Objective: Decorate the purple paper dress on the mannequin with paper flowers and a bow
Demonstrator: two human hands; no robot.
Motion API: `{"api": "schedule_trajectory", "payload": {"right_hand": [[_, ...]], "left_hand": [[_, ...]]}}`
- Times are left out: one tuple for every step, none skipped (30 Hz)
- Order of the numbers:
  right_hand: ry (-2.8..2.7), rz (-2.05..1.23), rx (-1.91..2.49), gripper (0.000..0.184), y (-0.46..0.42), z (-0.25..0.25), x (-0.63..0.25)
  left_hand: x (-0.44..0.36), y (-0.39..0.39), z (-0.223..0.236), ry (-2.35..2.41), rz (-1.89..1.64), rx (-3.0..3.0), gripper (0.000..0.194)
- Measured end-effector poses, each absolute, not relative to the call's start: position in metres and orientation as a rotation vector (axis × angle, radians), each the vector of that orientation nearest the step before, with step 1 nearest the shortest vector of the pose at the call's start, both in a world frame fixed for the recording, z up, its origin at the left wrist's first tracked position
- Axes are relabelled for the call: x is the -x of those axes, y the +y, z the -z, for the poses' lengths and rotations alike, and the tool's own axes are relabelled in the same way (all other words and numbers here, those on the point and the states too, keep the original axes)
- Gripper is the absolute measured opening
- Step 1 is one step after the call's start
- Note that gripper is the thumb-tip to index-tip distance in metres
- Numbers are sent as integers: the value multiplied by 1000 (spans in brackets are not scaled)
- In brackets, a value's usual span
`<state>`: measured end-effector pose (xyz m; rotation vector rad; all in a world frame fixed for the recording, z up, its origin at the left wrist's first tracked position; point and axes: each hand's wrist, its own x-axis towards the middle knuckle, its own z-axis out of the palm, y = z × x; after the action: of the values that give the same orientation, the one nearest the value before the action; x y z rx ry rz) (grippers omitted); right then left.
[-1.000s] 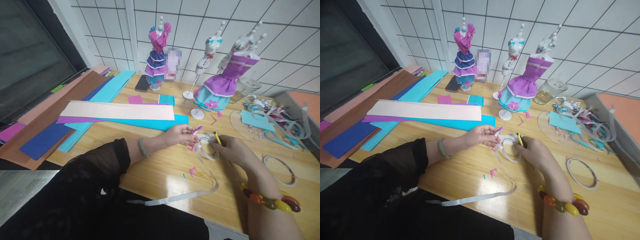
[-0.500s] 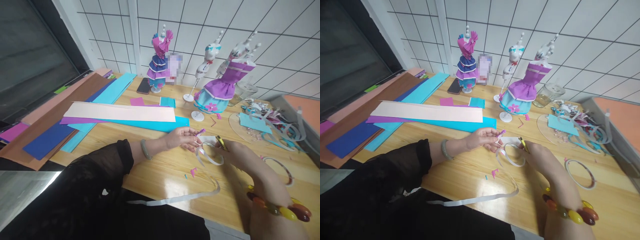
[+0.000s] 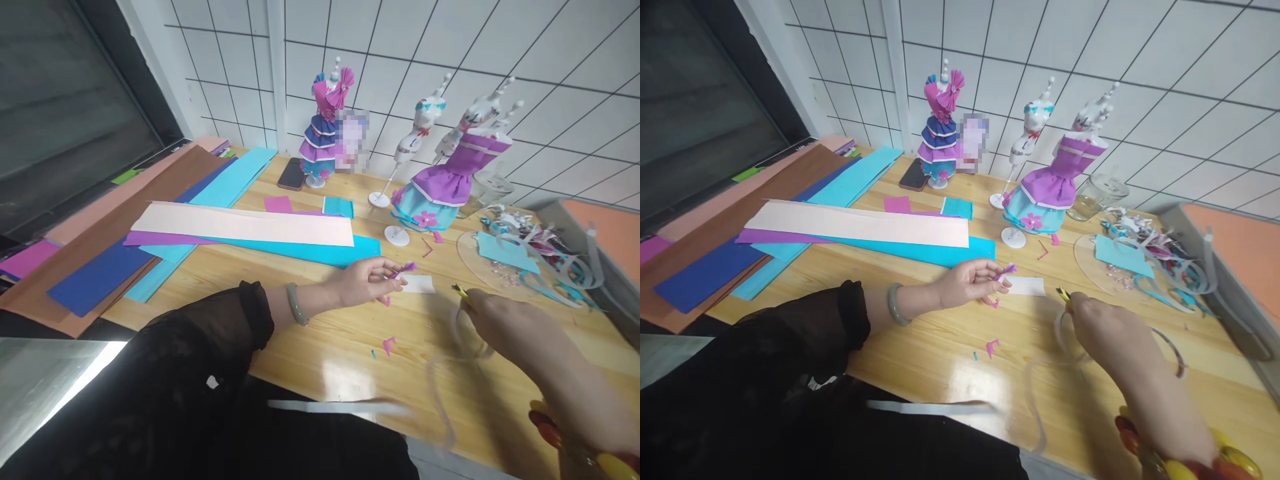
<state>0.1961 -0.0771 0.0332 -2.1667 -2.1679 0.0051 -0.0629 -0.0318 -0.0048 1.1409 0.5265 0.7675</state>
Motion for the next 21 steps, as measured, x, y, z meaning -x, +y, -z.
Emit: {"api": "schedule_trajectory", "payload": {"right_hand": [[-2279,79,2188,18,-77,-32,-202],[-2386,163,2202,17,-76,-31,-208],[-2439,240,2216,16,-75,-29,-213],[-2445,287,2224,17,-73,-27,-218],[-2437,316,2225,18,-70,-25,-222],[-2428,328,2220,19,-67,-22,-225],[-2416,335,2217,20,-64,-20,-228],[-2399,343,2217,21,-61,-18,-230],[-2383,349,2222,20,-58,-17,-231],[-2366,354,2230,20,-56,-17,-231],[-2352,360,2244,19,-54,-18,-230],[-2345,364,2260,19,-53,-20,-227],[-2342,368,2279,20,-52,-22,-223],[-2339,367,2299,22,-52,-25,-218],[-2329,367,2324,25,-51,-28,-213],[-2313,357,2347,27,-50,-31,-207],[-2285,338,2366,30,-49,-33,-202],[-2243,310,2379,32,-47,-34,-198],[-2177,273,2383,33,-45,-34,-195],[-2090,200,2357,34,-42,-33,-194],[-2001,109,2306,35,-39,-31,-194]], "left_hand": [[63,-32,4,538,-780,-1125,52],[64,-31,3,543,-786,-1110,52],[64,-31,3,542,-785,-1100,51],[64,-31,3,537,-780,-1097,50],[64,-32,3,530,-771,-1102,49],[64,-32,3,527,-763,-1109,49],[64,-32,3,527,-759,-1112,48],[64,-32,3,530,-759,-1107,49],[64,-32,3,538,-764,-1095,49],[64,-31,2,549,-770,-1076,49],[64,-31,0,559,-773,-1054,49],[65,-30,-2,567,-772,-1032,49],[65,-30,-5,575,-769,-1014,49],[66,-29,-8,584,-762,-1001,48],[68,-29,-11,592,-757,-992,47],[69,-29,-13,597,-752,-985,46],[70,-29,-15,601,-748,-978,45],[71,-29,-17,603,-746,-969,44],[72,-29,-18,601,-742,-962,43],[73,-28,-19,598,-738,-955,42],[73,-28,-19,597,-735,-947,41]]}}
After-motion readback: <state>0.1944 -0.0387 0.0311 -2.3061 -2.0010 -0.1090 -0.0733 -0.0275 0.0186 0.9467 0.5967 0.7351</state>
